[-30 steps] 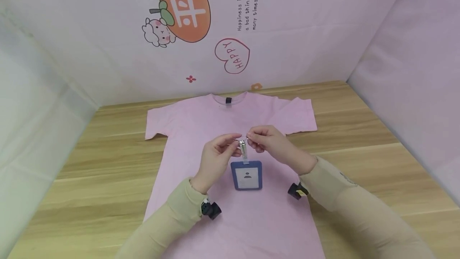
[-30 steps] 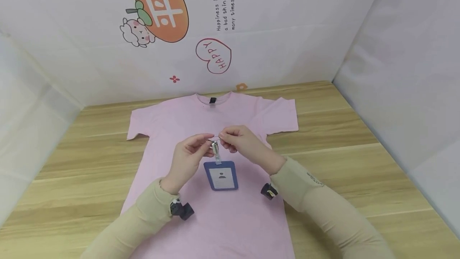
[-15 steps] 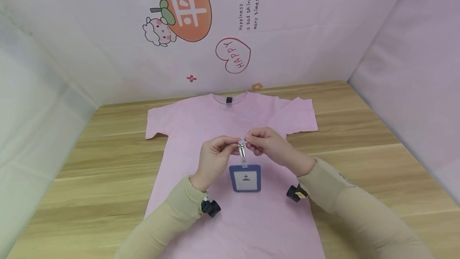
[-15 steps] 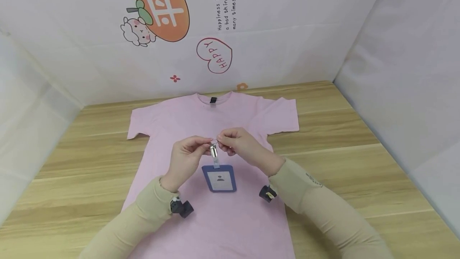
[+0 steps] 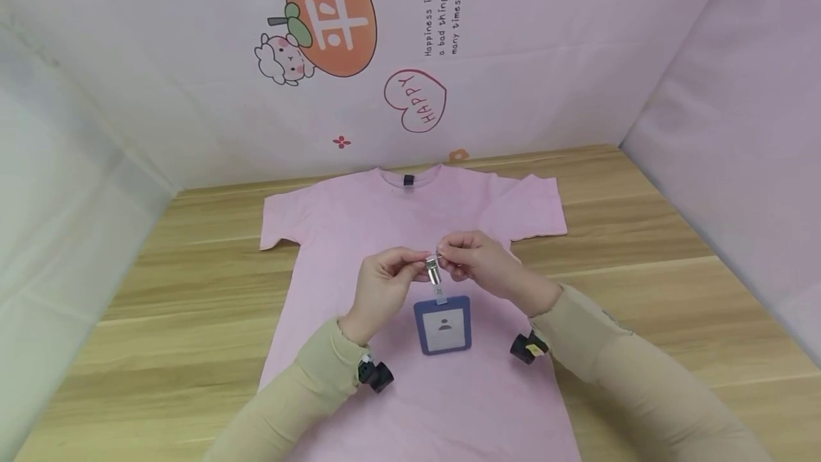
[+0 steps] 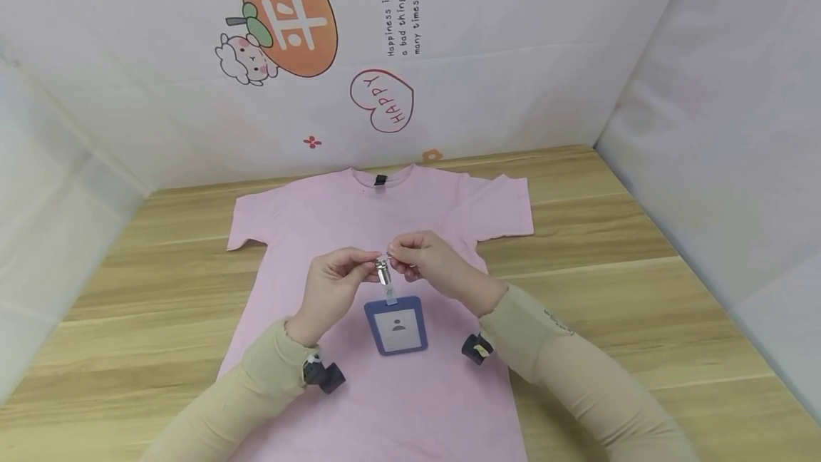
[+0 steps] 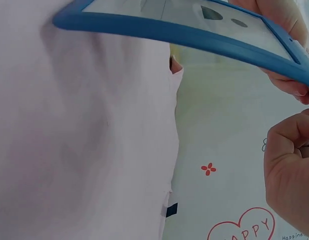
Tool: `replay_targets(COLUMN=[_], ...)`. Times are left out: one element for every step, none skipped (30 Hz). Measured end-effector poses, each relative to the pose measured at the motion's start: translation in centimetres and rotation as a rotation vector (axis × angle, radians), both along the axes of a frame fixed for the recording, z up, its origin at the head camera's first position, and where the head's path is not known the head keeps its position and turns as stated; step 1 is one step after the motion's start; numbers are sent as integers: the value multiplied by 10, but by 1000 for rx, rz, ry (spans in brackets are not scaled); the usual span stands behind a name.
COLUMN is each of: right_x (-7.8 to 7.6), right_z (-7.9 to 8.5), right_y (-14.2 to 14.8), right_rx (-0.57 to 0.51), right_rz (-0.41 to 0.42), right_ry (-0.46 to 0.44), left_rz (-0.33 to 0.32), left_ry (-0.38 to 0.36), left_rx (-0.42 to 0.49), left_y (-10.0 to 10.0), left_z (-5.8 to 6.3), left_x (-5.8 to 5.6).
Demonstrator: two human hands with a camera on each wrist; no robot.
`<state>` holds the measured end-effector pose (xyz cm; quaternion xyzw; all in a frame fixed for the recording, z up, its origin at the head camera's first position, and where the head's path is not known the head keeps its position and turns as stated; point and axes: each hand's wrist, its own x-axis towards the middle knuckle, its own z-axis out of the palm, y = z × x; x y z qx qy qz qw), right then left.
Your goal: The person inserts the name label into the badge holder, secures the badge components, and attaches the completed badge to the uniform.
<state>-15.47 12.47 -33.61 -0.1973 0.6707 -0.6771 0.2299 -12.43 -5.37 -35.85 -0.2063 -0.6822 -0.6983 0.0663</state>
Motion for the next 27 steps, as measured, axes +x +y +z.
replay_targets(right_x=[0,0,0,0,0,0,0,0,-1,-1,-1,-1,-1,0,0,-1,-1,-1,-2,-2,-3,-4,-5,-5,-6,-7,-9], right_z=[0,0,-1,-1,-1,-1,-1,-2,-2,-2,-2,-2,-2,-3,-3,-3,-4,-4,-4,-5,-5,-5,-5,-5,-5,-5,-5], right_y=[0,0,0,0,0,0,0,0,0,0,1,1,2,2,3,4,4,5,6,6,7,8,9,10,11,13,14], right_rx=[-2,-7,-9,-11,-14,-16,-19,-21,-20,-22,-21,-18,-15,-10,-3,6,15,25,37,50,63,74,87,103,117,131,143], right_rz=[-2,0,-1,-3,-6,-8,-11,-14,-20,-24,-26,-30,-34,-40,-46,-53,-57,-65,-70,-76,-80,-83,-83,-88,-90,-93,-95], right_ry=[1,3,6,7,8,10,9,8,5,3,5,5,7,9,12,16,23,26,31,37,42,45,50,48,48,44,40], left_rz=[-1,-3,-5,-4,-3,-3,0,0,0,3,3,3,1,-2,-3,-4,-6,-6,-5,-3,-2,0,2,2,3,3,3], left_ry=[-7,-14,-22,-30,-38,-45,-54,-60,-67,-73,-79,-86,-94,-100,-107,-117,-130,-142,-157,-175,-192,-214,-236,-257,-281,-302,-322], left_rx=[9,17,28,36,44,52,56,63,69,71,74,79,84,89,91,93,95,95,94,92,87,85,84,86,89,92,95], left_y=[0,0,0,1,1,1,1,2,2,2,3,3,3,4,4,5,5,5,6,6,7,7,8,8,9,9,9], left_z=[0,0,0,0,0,1,1,1,1,1,1,1,1,1,1,1,1,1,1,1,1,1,1,1,1,1,0], left_x=[0,0,0,0,0,0,0,1,1,1,1,1,1,0,0,0,0,-1,-2,-2,-3,-5,-6,-7,-9,-11,-13])
